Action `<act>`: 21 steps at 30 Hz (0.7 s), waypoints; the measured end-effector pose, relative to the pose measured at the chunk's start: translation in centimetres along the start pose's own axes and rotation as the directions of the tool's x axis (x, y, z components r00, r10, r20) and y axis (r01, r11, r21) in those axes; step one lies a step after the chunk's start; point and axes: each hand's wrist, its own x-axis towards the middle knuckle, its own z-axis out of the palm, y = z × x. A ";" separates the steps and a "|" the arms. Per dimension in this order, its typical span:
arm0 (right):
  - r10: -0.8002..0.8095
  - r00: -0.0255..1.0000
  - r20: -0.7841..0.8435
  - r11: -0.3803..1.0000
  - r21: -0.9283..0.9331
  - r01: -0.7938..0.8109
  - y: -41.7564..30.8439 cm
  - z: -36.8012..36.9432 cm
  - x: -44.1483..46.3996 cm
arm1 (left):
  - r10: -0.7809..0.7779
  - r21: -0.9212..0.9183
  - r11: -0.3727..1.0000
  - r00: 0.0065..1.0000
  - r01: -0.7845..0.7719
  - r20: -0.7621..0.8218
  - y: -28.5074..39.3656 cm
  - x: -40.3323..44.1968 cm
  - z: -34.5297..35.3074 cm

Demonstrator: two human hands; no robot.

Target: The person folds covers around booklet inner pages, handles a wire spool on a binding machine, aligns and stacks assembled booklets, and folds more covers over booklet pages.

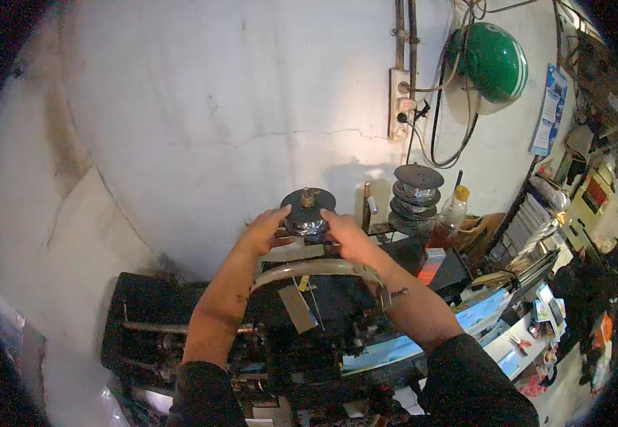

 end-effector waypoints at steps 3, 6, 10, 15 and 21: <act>-0.032 0.999 -0.015 0.981 0.189 0.034 -4.1 0.4 -6.3 | -0.066 -0.017 0.998 0.996 0.067 0.066 -0.4 0.4 0.0; -0.092 0.993 0.072 0.996 0.003 0.092 -1.0 -1.2 0.0 | -0.032 -0.043 0.999 0.998 0.030 -0.050 0.0 -0.2 0.8; -0.131 0.963 0.234 0.986 -0.065 0.150 -1.4 -3.0 -4.2 | -0.138 -0.143 0.980 0.990 0.135 -0.008 -0.3 0.2 -0.1; -0.223 0.909 0.351 0.965 -0.053 0.257 -2.4 -8.0 -13.3 | 0.062 0.050 0.996 0.991 -0.069 0.118 -0.9 0.0 -0.3; -0.336 0.901 0.276 0.939 0.176 0.296 -1.3 -16.8 -22.6 | -0.121 -0.230 0.967 0.992 0.111 -0.030 -1.1 2.2 -2.3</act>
